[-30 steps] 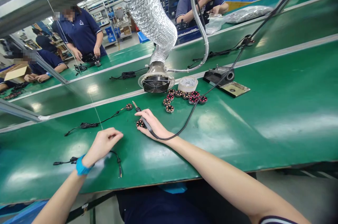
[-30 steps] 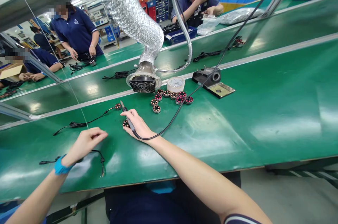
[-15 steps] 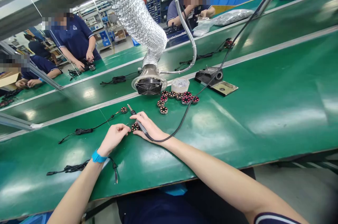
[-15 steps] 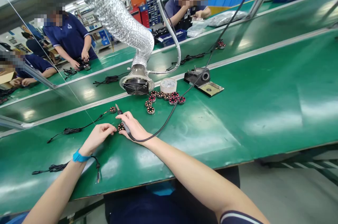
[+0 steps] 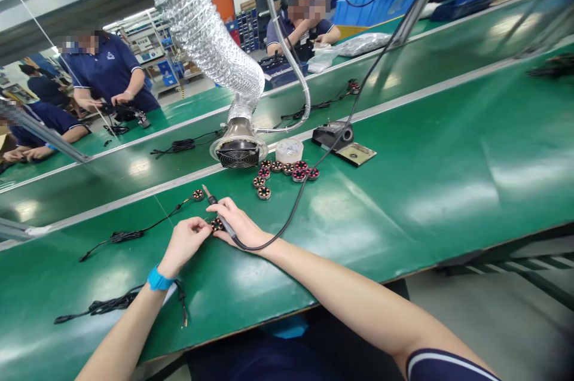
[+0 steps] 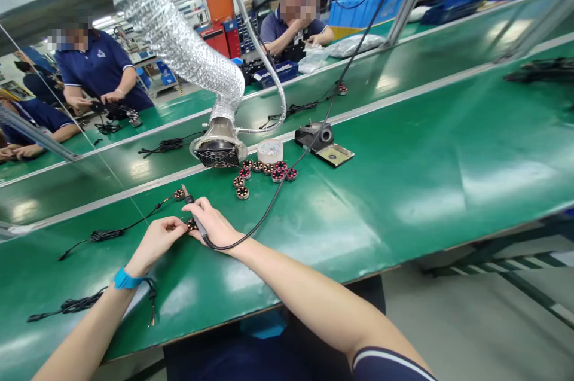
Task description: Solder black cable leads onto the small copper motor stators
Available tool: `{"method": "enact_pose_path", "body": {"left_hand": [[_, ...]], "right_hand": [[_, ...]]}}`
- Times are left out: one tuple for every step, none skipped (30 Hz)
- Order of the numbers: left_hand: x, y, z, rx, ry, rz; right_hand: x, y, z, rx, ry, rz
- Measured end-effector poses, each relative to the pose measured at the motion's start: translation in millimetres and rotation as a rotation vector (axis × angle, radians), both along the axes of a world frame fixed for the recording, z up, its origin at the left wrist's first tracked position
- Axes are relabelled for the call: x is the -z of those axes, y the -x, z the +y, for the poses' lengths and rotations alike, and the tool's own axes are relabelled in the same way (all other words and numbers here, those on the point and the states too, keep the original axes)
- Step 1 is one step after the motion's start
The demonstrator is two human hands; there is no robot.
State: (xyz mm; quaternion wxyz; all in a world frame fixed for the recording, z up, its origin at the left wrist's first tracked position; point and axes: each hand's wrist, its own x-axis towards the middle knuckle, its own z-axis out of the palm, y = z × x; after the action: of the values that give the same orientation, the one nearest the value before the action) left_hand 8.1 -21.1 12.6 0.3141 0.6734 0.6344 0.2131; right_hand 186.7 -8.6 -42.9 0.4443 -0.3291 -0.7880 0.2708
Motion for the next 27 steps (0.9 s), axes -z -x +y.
{"method": "enact_pose_path", "body": {"left_hand": [[0.6,1.6,2.0,0.003,0.002,-0.011],[1.1,2.8,3.9,0.006,0.002,-0.022],[1.5,3.6,5.6,0.010,-0.001,-0.031],[1.8,4.1,7.1,0.014,-0.003,-0.037],[2.1,4.4,8.2,0.014,-0.004,-0.040],[2.3,4.6,9.1,0.014,-0.004,-0.042],[2.5,4.7,9.7,0.012,0.000,-0.044],[2.5,4.8,10.1,0.011,0.006,-0.049],[2.5,4.9,10.4,0.010,0.010,-0.057],[2.3,4.9,10.7,0.010,0.014,-0.071],[2.0,4.9,10.9,0.013,0.017,-0.087],[1.6,4.8,11.2,0.019,0.025,-0.105],[1.0,4.5,11.6,0.025,0.038,-0.123],[0.4,4.2,11.9,0.030,0.054,-0.139],[-0.5,3.9,12.3,0.032,0.072,-0.154],[-1.6,3.8,12.4,0.032,0.088,-0.165],[-2.9,4.0,12.2,0.030,0.095,-0.170],[-4.7,4.8,11.4,0.026,0.092,-0.168],[-6.9,6.4,9.9,0.021,0.080,-0.157],[-9.6,9.0,7.5,0.017,0.065,-0.139],[-12.9,12.7,4.1,0.015,0.053,-0.115],[-16.7,17.5,-0.5,0.018,0.047,-0.085],[-21.0,23.2,-6.4,0.031,0.045,-0.051],[-25.6,29.5,-13.4,0.061,0.045,-0.017],[-30.3,36.4,-21.3,0.111,0.049,0.014],[-34.9,43.6,-30.0,0.176,0.061,0.042],[-39.1,50.9,-38.9,0.251,0.082,0.069]], "right_hand": [[-0.6,-0.2,-0.2,0.000,0.001,-0.003],[-1.2,-0.4,-0.5,-0.003,0.003,-0.008],[-1.9,-0.6,-0.8,-0.005,0.007,-0.012],[-2.5,-0.8,-1.1,-0.009,0.011,-0.016],[-2.9,-0.9,-1.4,-0.012,0.013,-0.018],[-3.1,-0.9,-1.6,-0.013,0.013,-0.020],[-3.1,-0.9,-1.6,-0.016,0.012,-0.022],[-2.9,-0.9,-1.4,-0.017,0.012,-0.025],[-2.5,-0.8,-1.1,-0.018,0.012,-0.028],[-2.0,-0.7,-0.7,-0.018,0.014,-0.030],[-1.4,-0.6,-0.2,-0.017,0.017,-0.032],[-0.9,-0.5,0.4,-0.016,0.021,-0.033],[-0.5,-0.6,0.8,-0.017,0.023,-0.033],[-0.4,-0.7,1.1,-0.018,0.025,-0.031],[-0.5,-1.0,1.1,-0.021,0.027,-0.029],[-0.9,-1.3,0.8,-0.023,0.028,-0.025],[-1.5,-1.8,0.2,-0.027,0.028,-0.019],[-2.4,-2.4,-0.7,-0.031,0.028,-0.012],[-3.3,-3.0,-1.7,-0.034,0.026,-0.004],[-4.2,-3.5,-2.6,-0.037,0.023,0.003],[-4.8,-4.0,-3.3,-0.040,0.021,0.010],[-5.2,-4.4,-3.6,-0.039,0.019,0.018],[-5.3,-4.6,-3.6,-0.040,0.018,0.022],[-5.2,-4.7,-3.3,-0.039,0.017,0.025],[-4.8,-4.5,-2.8,-0.036,0.018,0.027],[-4.4,-4.3,-2.4,-0.034,0.022,0.027],[-4.1,-4.0,-2.0,-0.030,0.028,0.027]]}}
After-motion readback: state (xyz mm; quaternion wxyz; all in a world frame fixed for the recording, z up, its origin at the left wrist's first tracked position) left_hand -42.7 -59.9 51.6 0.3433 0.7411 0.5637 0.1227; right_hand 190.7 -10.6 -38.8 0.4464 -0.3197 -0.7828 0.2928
